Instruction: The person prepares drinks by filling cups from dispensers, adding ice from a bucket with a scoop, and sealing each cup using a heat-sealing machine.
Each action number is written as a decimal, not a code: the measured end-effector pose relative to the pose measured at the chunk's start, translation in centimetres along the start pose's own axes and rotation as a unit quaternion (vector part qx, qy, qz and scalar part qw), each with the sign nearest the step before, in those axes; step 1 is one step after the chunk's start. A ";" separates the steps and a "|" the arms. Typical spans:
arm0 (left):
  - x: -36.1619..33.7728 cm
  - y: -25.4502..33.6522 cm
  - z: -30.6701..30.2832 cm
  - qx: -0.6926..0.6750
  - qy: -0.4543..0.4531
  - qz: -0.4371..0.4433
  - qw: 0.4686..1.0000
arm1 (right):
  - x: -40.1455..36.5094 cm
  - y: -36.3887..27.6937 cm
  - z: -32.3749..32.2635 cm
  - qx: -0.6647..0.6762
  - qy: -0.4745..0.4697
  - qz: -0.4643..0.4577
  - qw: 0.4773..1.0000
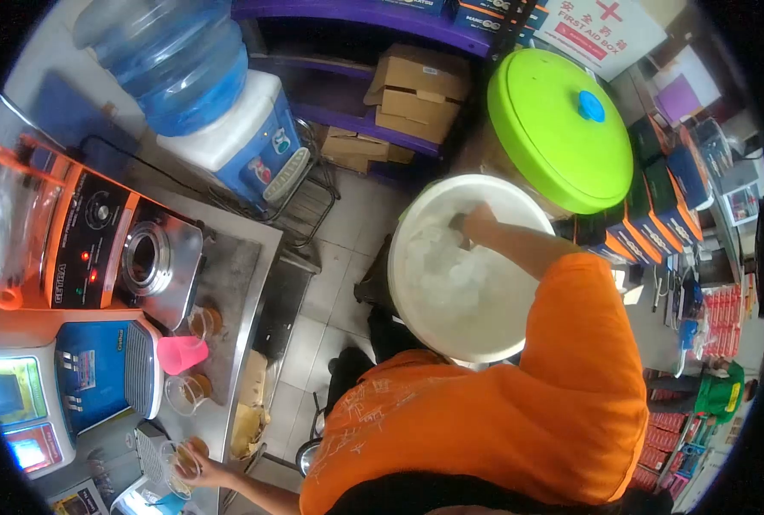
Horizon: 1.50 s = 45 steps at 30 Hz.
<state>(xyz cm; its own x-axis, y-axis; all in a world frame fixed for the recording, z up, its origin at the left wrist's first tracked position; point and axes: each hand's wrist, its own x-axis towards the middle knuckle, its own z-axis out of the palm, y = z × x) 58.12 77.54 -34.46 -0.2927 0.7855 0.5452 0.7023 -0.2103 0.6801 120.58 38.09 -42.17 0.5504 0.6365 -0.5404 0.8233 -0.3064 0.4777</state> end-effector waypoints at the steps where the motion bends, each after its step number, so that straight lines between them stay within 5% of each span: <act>1: -0.6 3.8 -1.0 0.011 -0.021 -0.023 0.999 | -0.2 -1.1 2.9 0.196 0.149 0.099 0.964; 2: -1.2 5.1 -0.8 0.013 -0.010 -0.030 0.999 | 0.7 -0.9 4.2 0.376 0.290 0.185 0.861; 3: -1.1 5.8 -1.2 -0.023 -0.027 -0.001 0.999 | 0.5 -0.6 3.8 0.380 0.284 0.181 0.862; 5: -1.3 8.9 -1.7 -0.083 -0.063 0.022 0.994 | -1.0 1.6 1.9 0.204 -0.039 0.013 0.978; 13: -6.1 22.9 2.6 -0.242 -0.210 0.004 0.947 | -1.5 2.7 1.3 0.253 0.001 0.028 0.967; 15: -7.3 24.4 3.5 -0.253 -0.231 0.017 0.939 | -0.7 3.1 0.6 0.288 -0.071 0.057 0.953; 18: -9.3 25.8 6.1 -0.347 -0.293 0.020 0.891 | 0.1 3.8 0.3 0.205 0.022 0.000 0.979; 21: -11.1 26.7 7.3 -0.341 -0.352 0.061 0.870 | -1.5 4.7 -6.4 0.088 0.010 -0.052 0.995; 24: -13.0 29.0 8.7 -0.372 -0.387 0.048 0.842 | -2.3 3.0 -10.1 0.216 -0.003 -0.030 0.976; 34: -16.1 32.4 11.4 -0.451 -0.489 0.034 0.746 | -1.5 1.0 -0.9 0.376 -0.005 0.004 0.927; 37: -17.1 33.3 12.0 -0.447 -0.496 0.032 0.743 | -2.8 -0.6 -0.5 0.364 0.050 -0.002 0.930; 39: -17.5 33.6 12.6 -0.443 -0.512 0.024 0.735 | -3.0 -1.5 -0.2 0.369 0.132 0.081 0.917; 42: -18.4 33.1 14.1 -0.413 -0.543 0.025 0.730 | -0.8 -2.4 -2.6 0.267 0.072 0.017 0.961; 45: -18.6 33.7 15.0 -0.437 -0.566 0.001 0.699 | 2.3 -1.9 1.3 0.345 0.007 0.001 0.939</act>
<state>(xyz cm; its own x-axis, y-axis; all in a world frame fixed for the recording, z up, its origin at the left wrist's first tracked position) 97.01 64.55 -29.07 0.7561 0.6379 0.1463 -0.1076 -0.0994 0.9892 120.48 39.22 -45.23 0.5539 0.6437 -0.5281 0.7192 -0.6894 -0.0860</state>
